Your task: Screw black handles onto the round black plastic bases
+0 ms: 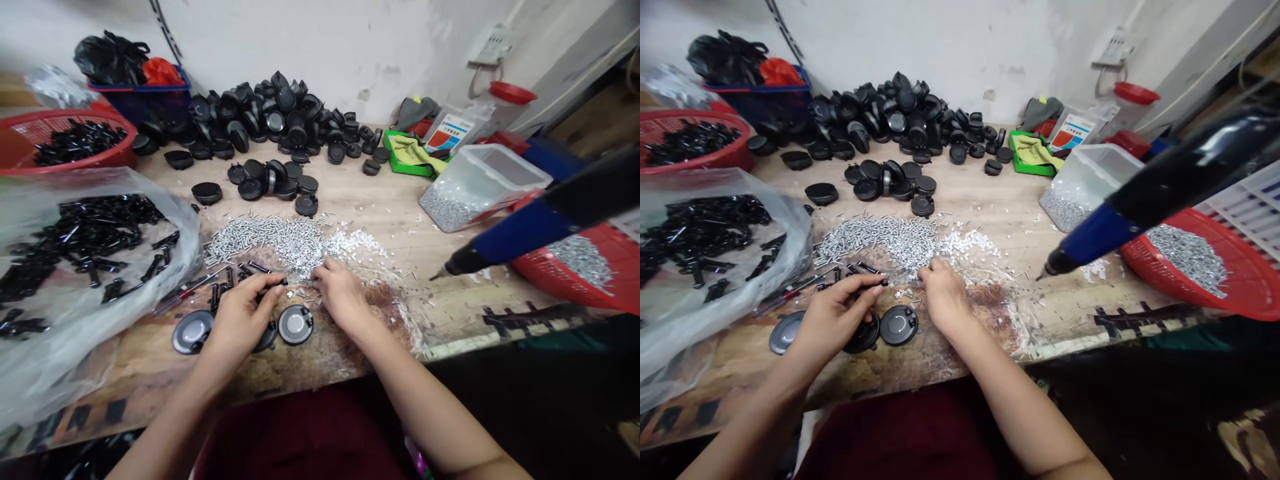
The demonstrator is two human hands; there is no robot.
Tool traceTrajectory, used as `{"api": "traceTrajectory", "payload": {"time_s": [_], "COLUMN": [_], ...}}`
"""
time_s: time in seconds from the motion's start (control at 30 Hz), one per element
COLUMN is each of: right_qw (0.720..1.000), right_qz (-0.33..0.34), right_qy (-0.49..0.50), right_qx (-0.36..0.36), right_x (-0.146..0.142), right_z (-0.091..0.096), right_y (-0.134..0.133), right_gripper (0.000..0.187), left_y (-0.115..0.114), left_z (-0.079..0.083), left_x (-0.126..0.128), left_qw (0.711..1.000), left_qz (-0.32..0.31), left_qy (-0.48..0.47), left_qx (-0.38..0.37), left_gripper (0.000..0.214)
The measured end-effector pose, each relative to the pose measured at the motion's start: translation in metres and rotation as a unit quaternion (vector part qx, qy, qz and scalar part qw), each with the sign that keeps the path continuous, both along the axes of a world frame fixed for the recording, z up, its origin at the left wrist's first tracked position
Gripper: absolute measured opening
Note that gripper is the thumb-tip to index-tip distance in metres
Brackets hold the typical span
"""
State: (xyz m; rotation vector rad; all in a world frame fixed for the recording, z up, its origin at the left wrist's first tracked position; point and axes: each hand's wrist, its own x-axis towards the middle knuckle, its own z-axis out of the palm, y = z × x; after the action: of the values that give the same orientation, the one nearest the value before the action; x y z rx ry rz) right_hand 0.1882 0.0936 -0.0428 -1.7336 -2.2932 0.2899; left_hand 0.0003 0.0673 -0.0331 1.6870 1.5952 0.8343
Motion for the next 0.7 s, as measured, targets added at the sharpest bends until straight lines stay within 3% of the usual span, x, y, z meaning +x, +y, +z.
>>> {"api": "traceTrajectory", "payload": {"time_s": [0.23, 0.4, 0.47, 0.6, 0.63, 0.7], "right_qw": [0.999, 0.986, 0.956, 0.802, 0.788, 0.800], "right_qz": [0.012, 0.022, 0.020, -0.011, -0.013, -0.006], "right_qy": [0.048, 0.165, 0.293, 0.589, 0.609, 0.598], "right_qx": [-0.006, 0.006, -0.018, -0.092, -0.089, -0.056], "right_x": [-0.009, -0.011, -0.014, -0.022, -0.024, -0.026], "right_z": [0.001, 0.012, 0.017, 0.025, 0.026, 0.027], "right_y": [0.001, -0.008, -0.013, -0.021, -0.023, -0.026], "right_gripper": [0.017, 0.013, 0.007, 0.012, 0.013, 0.012], "left_y": [0.001, -0.004, -0.007, -0.012, -0.013, -0.016], "left_z": [0.002, 0.017, 0.021, 0.025, 0.025, 0.027], "left_x": [0.006, 0.009, 0.009, 0.008, 0.009, 0.011], "left_qw": [0.994, 0.937, 0.917, 0.903, 0.905, 0.917], "left_qz": [0.003, 0.020, 0.018, 0.020, 0.022, 0.026], "left_qy": [-0.091, -0.304, -0.355, -0.388, -0.386, -0.367], "left_qx": [-0.057, -0.168, -0.184, -0.182, -0.176, -0.152], "left_gripper": [0.034, 0.033, 0.030, 0.029, 0.029, 0.028]}}
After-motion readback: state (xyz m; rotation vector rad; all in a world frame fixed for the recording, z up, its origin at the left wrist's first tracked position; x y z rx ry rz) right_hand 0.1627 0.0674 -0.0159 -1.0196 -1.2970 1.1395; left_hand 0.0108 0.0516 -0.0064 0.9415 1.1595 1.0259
